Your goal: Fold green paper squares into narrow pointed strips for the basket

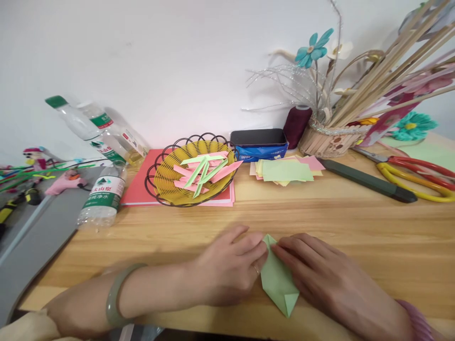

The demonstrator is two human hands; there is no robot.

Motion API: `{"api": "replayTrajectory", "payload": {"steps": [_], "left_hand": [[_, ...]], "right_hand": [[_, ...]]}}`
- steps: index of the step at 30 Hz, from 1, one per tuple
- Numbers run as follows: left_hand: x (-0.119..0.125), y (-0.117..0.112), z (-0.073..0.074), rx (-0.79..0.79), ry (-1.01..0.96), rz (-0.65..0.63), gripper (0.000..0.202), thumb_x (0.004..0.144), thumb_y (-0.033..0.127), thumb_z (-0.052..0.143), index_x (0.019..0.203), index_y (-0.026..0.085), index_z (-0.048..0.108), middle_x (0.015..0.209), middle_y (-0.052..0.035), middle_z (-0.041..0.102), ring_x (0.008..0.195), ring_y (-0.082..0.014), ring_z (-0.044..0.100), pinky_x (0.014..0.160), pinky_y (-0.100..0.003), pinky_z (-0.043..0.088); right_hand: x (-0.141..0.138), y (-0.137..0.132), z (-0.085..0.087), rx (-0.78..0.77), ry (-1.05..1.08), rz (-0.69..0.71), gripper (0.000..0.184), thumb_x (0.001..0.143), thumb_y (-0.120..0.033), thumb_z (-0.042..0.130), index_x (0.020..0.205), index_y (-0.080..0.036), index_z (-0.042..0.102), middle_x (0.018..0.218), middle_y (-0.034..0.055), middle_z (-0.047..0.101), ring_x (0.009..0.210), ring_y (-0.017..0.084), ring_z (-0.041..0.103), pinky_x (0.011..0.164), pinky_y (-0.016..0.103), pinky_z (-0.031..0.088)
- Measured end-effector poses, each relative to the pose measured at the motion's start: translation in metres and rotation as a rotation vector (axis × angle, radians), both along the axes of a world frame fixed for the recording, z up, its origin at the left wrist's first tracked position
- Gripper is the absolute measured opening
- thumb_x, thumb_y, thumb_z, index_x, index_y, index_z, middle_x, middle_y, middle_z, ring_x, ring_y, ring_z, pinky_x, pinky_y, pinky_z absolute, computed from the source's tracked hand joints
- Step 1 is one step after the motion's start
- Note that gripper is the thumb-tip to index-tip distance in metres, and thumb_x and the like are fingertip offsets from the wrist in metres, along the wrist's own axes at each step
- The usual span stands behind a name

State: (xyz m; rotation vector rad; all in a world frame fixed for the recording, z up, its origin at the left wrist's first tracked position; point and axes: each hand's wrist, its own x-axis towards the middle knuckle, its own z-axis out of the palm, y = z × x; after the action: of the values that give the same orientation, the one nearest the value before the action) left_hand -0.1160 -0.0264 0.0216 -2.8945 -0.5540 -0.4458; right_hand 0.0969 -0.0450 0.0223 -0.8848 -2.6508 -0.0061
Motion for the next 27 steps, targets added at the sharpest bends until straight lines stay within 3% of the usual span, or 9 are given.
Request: {"api": "replayTrajectory", "payload": {"steps": [7, 12, 16, 23, 27], "left_hand": [[0.0, -0.001, -0.002, 0.041, -0.017, 0.004, 0.029, 0.088, 0.013, 0.036, 0.099, 0.006, 0.062, 0.091, -0.0092, 0.061, 0.098, -0.0208, 0.047, 0.094, -0.038, 0.035], [-0.001, -0.002, -0.002, 0.068, -0.008, -0.015, 0.027, 0.089, 0.012, 0.037, 0.098, 0.008, 0.062, 0.095, -0.0084, 0.06, 0.102, -0.0196, 0.045, 0.095, -0.038, 0.034], [-0.001, 0.0, -0.001, 0.051, 0.001, -0.006, 0.025, 0.087, 0.013, 0.04, 0.094, 0.011, 0.064, 0.095, -0.0068, 0.06, 0.101, -0.0188, 0.045, 0.095, -0.038, 0.034], [0.0, 0.0, -0.004, 0.005, -0.051, 0.001, 0.023, 0.086, 0.012, 0.042, 0.097, 0.008, 0.062, 0.095, -0.0073, 0.062, 0.099, -0.0187, 0.046, 0.094, -0.036, 0.034], [0.0, 0.003, -0.007, -0.098, -0.066, 0.008, 0.02, 0.085, 0.015, 0.045, 0.094, 0.01, 0.062, 0.086, -0.0055, 0.062, 0.09, -0.018, 0.049, 0.08, -0.034, 0.041]], "right_hand": [[-0.003, 0.0, 0.005, 0.021, -0.054, 0.028, 0.034, 0.088, -0.011, 0.028, 0.108, -0.006, 0.055, 0.082, 0.0111, 0.058, 0.074, 0.021, 0.055, 0.062, 0.036, 0.051], [0.0, 0.003, 0.003, 0.035, -0.054, 0.044, 0.033, 0.089, -0.011, 0.028, 0.109, -0.008, 0.054, 0.088, 0.0112, 0.059, 0.082, 0.021, 0.054, 0.07, 0.037, 0.051], [0.003, 0.007, 0.005, 0.0, -0.07, 0.035, 0.033, 0.089, -0.013, 0.031, 0.115, -0.013, 0.051, 0.09, 0.0097, 0.058, 0.083, 0.021, 0.053, 0.069, 0.036, 0.05], [0.006, 0.008, 0.003, -0.048, -0.053, 0.043, 0.033, 0.09, -0.016, 0.03, 0.116, -0.014, 0.051, 0.092, 0.0093, 0.057, 0.084, 0.02, 0.051, 0.07, 0.037, 0.049], [0.003, 0.01, 0.004, -0.18, -0.056, -0.01, 0.028, 0.089, -0.017, 0.037, 0.11, -0.019, 0.055, 0.09, 0.0071, 0.055, 0.08, 0.02, 0.049, 0.066, 0.037, 0.045]]}}
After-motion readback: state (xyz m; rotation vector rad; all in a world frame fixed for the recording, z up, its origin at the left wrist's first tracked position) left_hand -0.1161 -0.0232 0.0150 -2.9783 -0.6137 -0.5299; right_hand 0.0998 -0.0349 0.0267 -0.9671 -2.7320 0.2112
